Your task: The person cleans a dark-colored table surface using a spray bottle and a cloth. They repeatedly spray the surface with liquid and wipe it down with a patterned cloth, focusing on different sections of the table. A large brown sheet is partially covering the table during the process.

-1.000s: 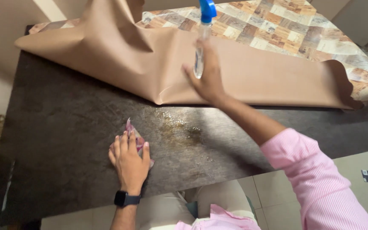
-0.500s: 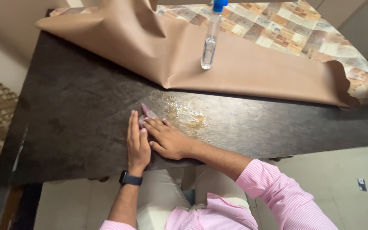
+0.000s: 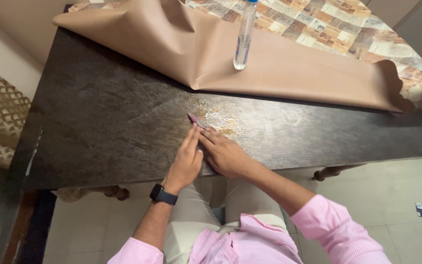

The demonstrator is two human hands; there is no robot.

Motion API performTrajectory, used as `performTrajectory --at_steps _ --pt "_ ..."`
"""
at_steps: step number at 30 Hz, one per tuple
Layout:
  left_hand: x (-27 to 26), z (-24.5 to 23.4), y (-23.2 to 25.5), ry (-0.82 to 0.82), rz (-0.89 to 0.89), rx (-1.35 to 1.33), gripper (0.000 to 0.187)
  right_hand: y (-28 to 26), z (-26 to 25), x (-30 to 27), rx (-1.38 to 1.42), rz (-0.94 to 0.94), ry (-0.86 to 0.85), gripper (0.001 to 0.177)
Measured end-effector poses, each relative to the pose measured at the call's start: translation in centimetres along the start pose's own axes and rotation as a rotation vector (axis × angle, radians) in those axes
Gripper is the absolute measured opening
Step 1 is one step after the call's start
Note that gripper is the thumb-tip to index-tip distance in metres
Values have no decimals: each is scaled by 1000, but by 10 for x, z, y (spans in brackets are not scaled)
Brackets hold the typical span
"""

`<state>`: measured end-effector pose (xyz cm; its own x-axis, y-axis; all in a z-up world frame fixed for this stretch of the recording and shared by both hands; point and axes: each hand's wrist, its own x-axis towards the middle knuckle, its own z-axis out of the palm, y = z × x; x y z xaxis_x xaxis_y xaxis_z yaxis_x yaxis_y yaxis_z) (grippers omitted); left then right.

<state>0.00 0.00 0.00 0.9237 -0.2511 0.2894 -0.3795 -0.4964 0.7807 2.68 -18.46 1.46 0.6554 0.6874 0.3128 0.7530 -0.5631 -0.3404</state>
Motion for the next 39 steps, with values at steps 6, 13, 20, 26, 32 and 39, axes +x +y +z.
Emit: performTrajectory --at_steps 6,13,20,26,32,39 --pt "10 1 8 -56 49 -18 64 -7 -11 -46 -59 203 -51 57" --pt "27 -18 -31 -3 -55 561 63 -18 2 -47 -35 297 110 67" --pt "12 -20 -27 34 -86 680 61 -8 9 -23 -129 309 69 56" --pt "13 -24 -16 62 -106 618 65 23 0 5 -74 289 1 58" --pt "15 -25 -11 70 -125 579 66 47 1 39 -91 242 -57 58" --pt "15 -26 -10 62 -138 563 64 69 16 85 -88 219 -64 61"
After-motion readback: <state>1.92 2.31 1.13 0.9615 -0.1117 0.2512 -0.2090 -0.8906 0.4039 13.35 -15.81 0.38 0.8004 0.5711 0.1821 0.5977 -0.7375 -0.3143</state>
